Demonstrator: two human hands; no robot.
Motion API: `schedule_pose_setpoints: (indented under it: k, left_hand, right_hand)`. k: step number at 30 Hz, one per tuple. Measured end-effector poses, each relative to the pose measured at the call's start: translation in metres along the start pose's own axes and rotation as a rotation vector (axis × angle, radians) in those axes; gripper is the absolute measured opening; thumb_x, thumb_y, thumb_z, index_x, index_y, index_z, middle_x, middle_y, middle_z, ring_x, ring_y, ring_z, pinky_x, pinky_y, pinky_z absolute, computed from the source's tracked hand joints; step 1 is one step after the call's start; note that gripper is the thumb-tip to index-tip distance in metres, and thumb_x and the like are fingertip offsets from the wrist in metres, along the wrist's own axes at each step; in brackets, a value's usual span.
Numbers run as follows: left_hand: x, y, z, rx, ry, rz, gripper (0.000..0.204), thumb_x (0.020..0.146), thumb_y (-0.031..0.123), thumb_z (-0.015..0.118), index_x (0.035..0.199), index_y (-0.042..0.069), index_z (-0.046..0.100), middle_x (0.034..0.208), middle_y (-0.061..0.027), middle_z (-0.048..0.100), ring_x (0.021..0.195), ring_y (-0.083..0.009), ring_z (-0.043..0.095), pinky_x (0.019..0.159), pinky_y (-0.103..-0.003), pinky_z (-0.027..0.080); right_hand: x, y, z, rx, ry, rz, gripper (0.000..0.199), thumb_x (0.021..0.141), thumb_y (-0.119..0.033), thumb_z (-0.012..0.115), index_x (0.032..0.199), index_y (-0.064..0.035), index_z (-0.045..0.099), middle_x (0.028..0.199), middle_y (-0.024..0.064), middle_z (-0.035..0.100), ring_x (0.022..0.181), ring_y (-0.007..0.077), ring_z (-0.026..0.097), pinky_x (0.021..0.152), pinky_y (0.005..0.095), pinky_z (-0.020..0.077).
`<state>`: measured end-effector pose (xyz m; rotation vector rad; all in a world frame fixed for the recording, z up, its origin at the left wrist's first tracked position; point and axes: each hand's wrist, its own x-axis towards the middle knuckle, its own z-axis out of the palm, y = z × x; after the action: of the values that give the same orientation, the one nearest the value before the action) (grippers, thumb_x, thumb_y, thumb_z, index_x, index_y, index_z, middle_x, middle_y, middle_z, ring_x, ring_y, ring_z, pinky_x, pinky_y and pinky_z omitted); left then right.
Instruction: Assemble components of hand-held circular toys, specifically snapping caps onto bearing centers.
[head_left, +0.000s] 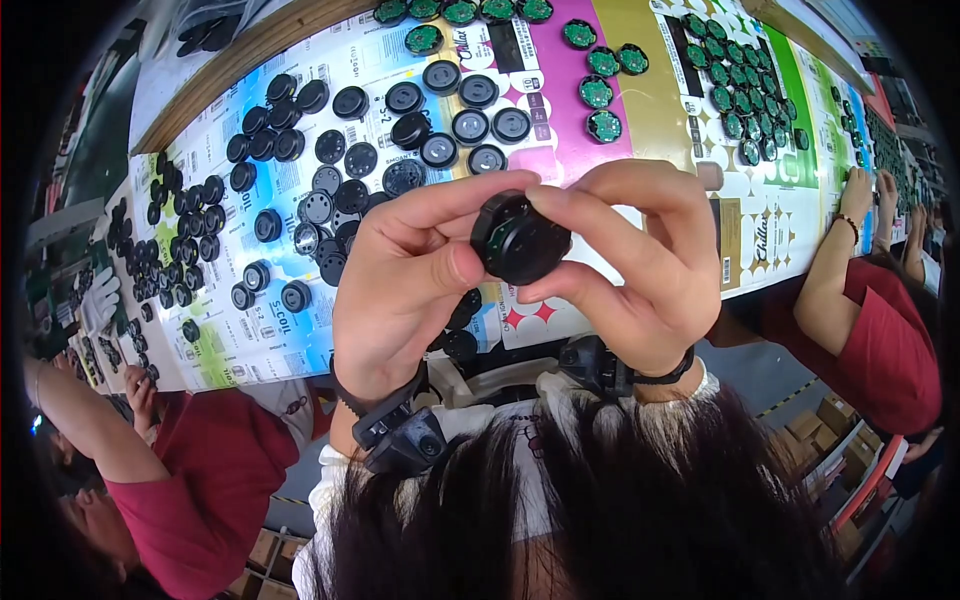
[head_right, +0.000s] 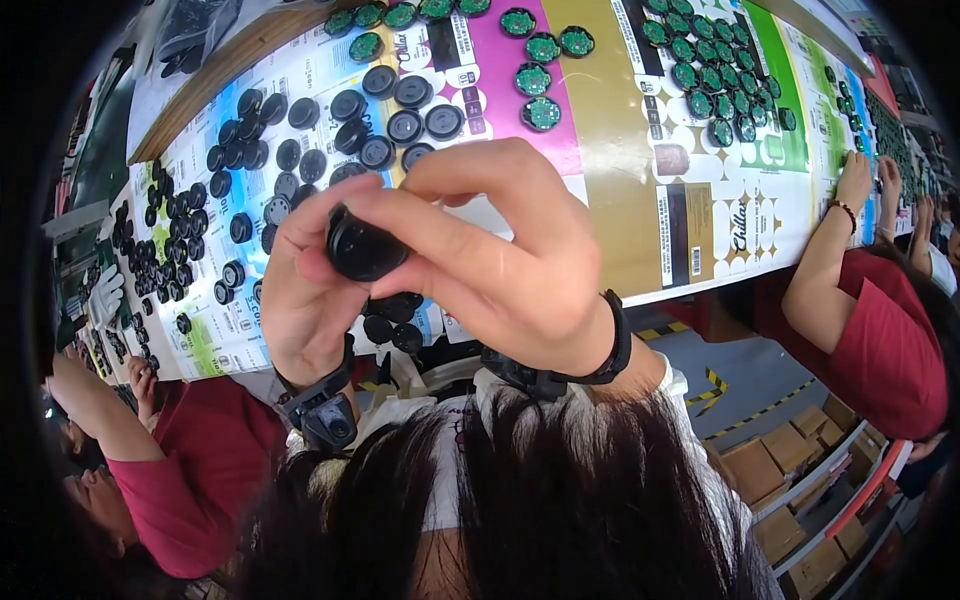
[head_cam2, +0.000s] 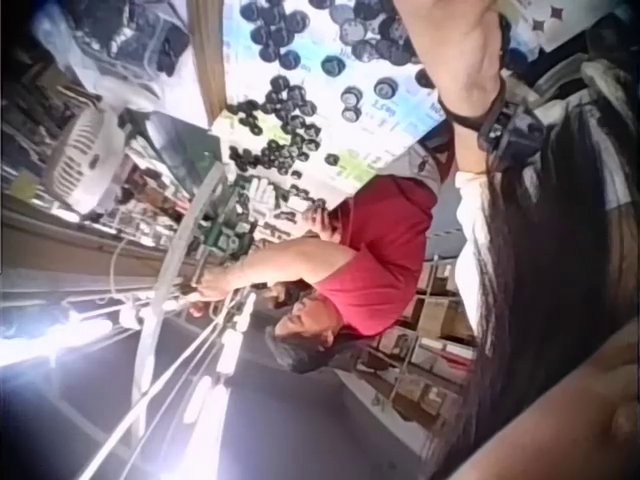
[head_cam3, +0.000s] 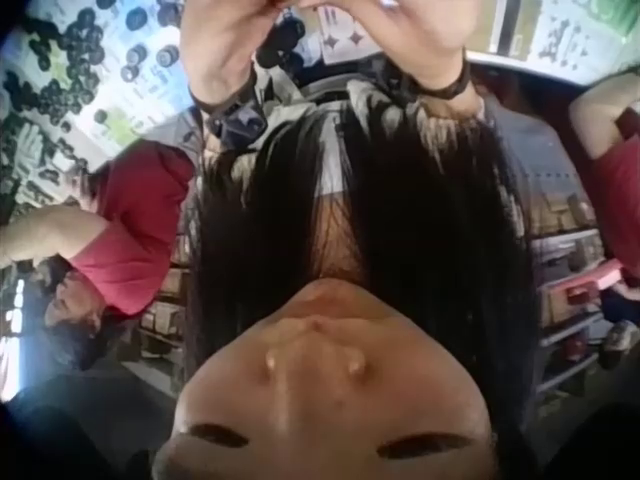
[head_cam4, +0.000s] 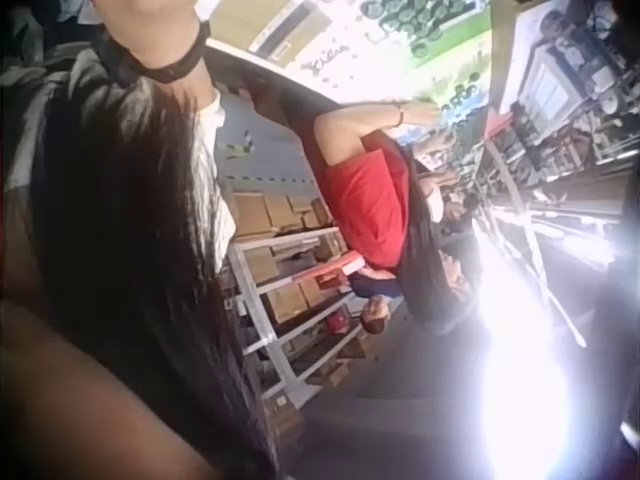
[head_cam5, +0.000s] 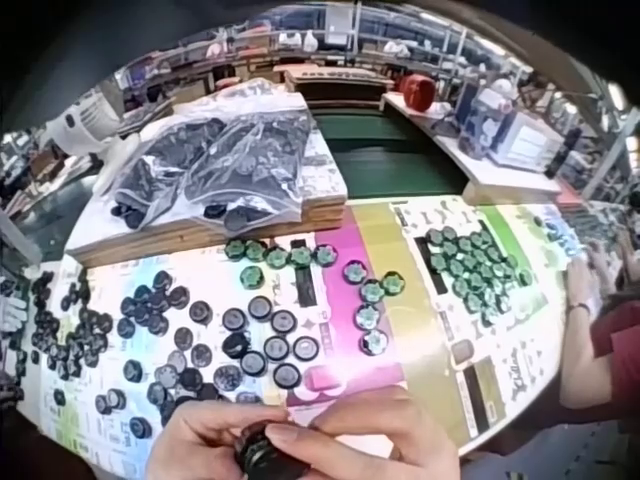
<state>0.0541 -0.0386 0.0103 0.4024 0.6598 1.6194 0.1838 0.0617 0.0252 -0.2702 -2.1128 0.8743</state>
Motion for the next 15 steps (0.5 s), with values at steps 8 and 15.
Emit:
schedule_pose_setpoints:
  k: [8,15]
  left_hand:
    - [-0.0018,0.0021,0.0029,0.058,-0.001,-0.007,0.053,0.071,0.023,0.065,0.111,-0.005,0.047,0.094,-0.0145,0.059,0.085,-0.0191,0.058,0.072,-0.027,0.048]
    - [-0.0063,0.0064,0.0043,0.091,0.046,-0.032,0.052,0.069,0.024,0.066,0.109,-0.005,0.049,0.095,-0.0144,0.059,0.082,-0.0176,0.058,0.069,-0.026,0.048]
  right_hand:
    - [0.0021,0.0017,0.0009,0.005,-0.025,-0.075,0.048,0.048,-0.010,0.073,0.093,-0.0007,0.061,0.086,0.0079,0.050,0.075,0.0182,0.051,0.061,0.0264,0.0421]
    - [0.0036,-0.0001,-0.0005,-0.020,-0.050,-0.100,0.048,0.048,-0.010,0.072,0.094,-0.0006,0.061,0.084,0.0079,0.050,0.074,0.0185,0.051,0.061,0.0265,0.0420]
